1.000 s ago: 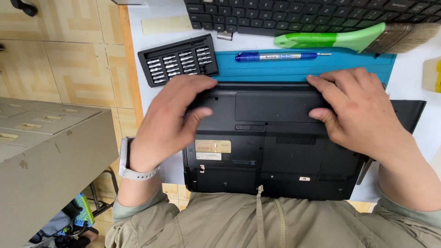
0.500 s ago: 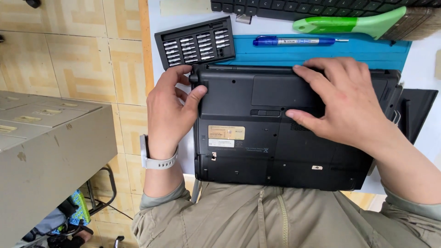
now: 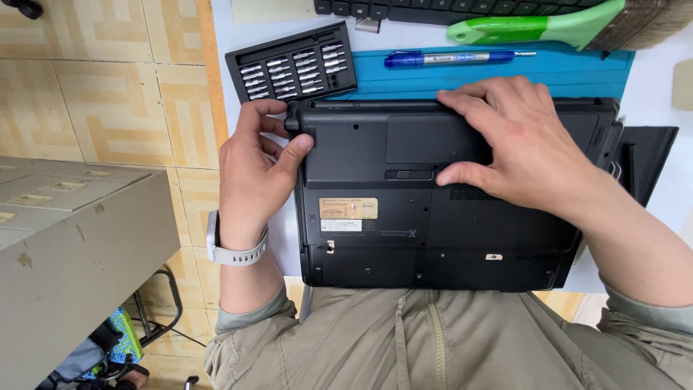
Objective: Removing a laptop battery and cleaning the battery contacts and compartment using a toothbrush and cleaning solution.
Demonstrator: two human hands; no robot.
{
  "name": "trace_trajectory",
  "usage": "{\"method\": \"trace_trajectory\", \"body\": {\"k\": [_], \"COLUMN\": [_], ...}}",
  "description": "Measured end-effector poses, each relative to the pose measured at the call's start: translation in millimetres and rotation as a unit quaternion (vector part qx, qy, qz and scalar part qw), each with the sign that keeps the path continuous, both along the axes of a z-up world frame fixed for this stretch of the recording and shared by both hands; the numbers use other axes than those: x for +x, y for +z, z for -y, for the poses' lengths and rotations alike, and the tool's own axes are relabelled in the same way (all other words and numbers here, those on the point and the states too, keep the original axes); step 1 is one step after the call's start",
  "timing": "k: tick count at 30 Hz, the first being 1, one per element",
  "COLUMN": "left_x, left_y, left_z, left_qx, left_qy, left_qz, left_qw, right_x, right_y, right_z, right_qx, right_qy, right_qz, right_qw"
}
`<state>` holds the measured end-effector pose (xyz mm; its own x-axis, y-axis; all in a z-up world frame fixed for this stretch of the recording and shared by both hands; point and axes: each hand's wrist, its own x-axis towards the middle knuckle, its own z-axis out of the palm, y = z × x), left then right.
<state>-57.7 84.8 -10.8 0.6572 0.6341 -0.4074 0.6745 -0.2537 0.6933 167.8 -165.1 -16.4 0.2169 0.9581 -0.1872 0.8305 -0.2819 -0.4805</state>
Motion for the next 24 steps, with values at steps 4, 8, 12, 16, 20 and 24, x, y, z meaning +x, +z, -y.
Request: {"method": "trace_trajectory", "body": {"k": [4, 8, 12, 16, 20, 24], "left_x": [0, 0, 3, 13, 7, 2], "left_y": [1, 1, -2, 2, -8, -13], "left_z": [1, 3, 9, 21, 22, 19], "left_qx": [-0.009, 0.000, 0.014, 0.070, 0.008, -0.085], "left_qy": [-0.003, 0.005, 0.013, 0.038, 0.084, 0.097], "left_qz": [0.007, 0.017, 0.034, -0.042, -0.011, 0.050], "left_qw": [1.000, 1.000, 0.999, 0.996, 0.996, 0.990], "right_x": [15, 17, 12, 4, 6, 9], "right_y": [22, 16, 6, -7, -20, -35], "right_z": [35, 92, 126, 127, 134, 145], "right_qx": [0.061, 0.085, 0.060, 0.095, 0.127, 0.138], "right_qy": [-0.052, -0.150, -0.222, -0.285, -0.318, -0.357], "right_qz": [-0.043, 0.125, 0.144, 0.036, -0.031, -0.088], "right_qw": [0.996, 0.977, 0.962, 0.953, 0.939, 0.920]}}
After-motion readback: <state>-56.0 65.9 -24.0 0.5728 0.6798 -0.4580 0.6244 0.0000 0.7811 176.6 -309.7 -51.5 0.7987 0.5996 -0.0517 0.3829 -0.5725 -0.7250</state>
